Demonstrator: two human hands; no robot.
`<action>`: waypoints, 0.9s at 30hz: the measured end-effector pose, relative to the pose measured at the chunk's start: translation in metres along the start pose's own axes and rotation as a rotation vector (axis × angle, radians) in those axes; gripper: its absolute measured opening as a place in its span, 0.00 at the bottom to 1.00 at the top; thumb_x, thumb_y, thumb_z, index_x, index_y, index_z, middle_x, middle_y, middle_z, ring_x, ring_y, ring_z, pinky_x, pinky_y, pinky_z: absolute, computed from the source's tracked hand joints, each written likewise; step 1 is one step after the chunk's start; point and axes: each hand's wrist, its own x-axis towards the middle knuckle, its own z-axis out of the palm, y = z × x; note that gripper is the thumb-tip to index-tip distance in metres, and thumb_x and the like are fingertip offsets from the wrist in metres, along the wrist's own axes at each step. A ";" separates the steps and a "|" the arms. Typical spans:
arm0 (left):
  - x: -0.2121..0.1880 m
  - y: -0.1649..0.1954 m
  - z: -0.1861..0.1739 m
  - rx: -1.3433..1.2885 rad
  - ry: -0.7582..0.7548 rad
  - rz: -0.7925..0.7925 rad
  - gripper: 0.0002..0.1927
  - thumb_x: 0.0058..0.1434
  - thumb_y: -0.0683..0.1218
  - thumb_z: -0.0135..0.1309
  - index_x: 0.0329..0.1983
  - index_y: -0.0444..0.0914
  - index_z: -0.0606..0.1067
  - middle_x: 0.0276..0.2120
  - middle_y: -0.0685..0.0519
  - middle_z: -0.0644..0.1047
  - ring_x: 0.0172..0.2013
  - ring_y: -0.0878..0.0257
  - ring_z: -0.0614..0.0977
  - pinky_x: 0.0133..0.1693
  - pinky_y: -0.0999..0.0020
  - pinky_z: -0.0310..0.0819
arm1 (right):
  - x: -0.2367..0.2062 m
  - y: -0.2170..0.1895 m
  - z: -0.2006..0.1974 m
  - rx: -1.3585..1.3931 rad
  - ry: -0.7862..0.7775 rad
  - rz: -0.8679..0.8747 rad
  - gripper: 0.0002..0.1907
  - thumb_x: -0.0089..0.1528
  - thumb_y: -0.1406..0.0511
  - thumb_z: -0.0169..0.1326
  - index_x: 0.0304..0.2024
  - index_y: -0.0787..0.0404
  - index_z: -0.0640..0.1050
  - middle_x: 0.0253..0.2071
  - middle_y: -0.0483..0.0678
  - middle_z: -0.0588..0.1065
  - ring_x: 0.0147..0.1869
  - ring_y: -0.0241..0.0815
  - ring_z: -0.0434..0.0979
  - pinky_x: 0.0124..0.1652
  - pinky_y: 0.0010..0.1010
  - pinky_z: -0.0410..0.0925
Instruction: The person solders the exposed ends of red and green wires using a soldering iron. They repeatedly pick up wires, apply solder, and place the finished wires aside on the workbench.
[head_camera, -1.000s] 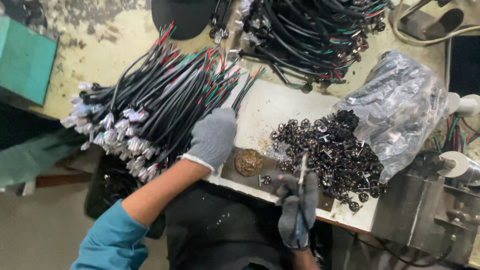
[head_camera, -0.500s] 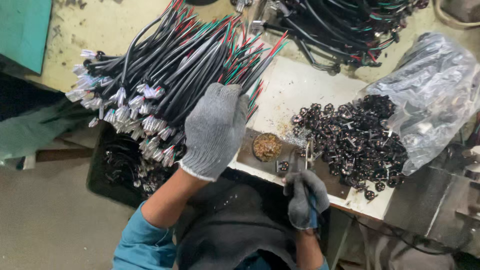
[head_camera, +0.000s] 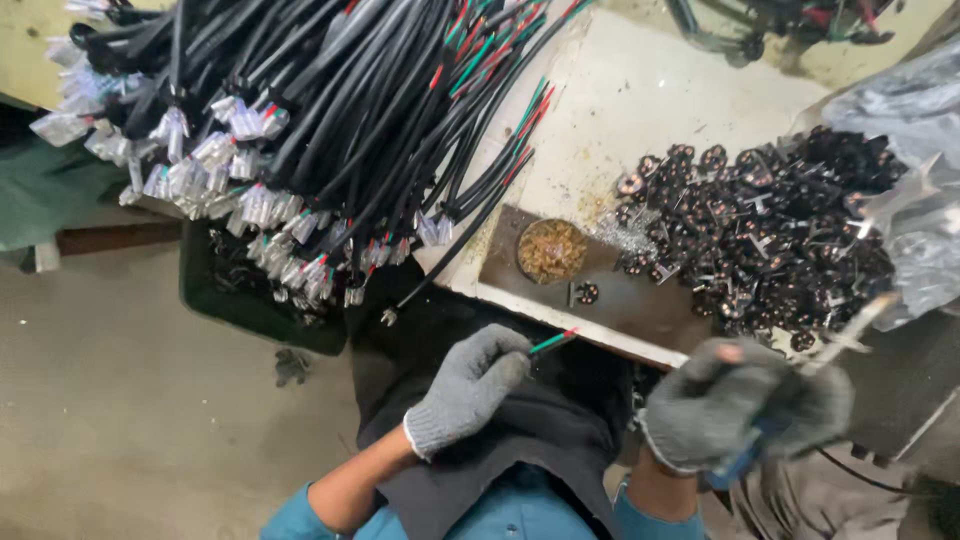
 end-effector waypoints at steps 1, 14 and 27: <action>0.000 0.000 -0.002 0.011 0.027 0.032 0.08 0.67 0.41 0.53 0.46 0.32 0.76 0.34 0.52 0.78 0.35 0.69 0.77 0.39 0.70 0.75 | -0.004 0.000 0.002 0.067 -0.031 -0.021 0.15 0.64 0.74 0.58 0.54 0.64 0.74 0.46 0.54 0.80 0.45 0.41 0.82 0.45 0.33 0.75; 0.017 0.033 0.018 0.096 -0.055 0.146 0.06 0.67 0.43 0.56 0.40 0.33 0.77 0.30 0.52 0.79 0.33 0.70 0.77 0.37 0.71 0.74 | 0.024 -0.006 0.017 0.674 0.138 0.070 0.32 0.62 0.78 0.62 0.66 0.60 0.67 0.48 0.58 0.80 0.42 0.42 0.81 0.43 0.32 0.75; 0.021 0.003 0.015 -0.032 -0.169 0.081 0.08 0.69 0.44 0.52 0.35 0.34 0.76 0.28 0.57 0.75 0.30 0.73 0.74 0.33 0.74 0.69 | 0.004 0.019 0.013 0.405 -0.161 0.087 0.38 0.58 0.75 0.65 0.68 0.59 0.65 0.45 0.54 0.80 0.48 0.43 0.82 0.50 0.35 0.76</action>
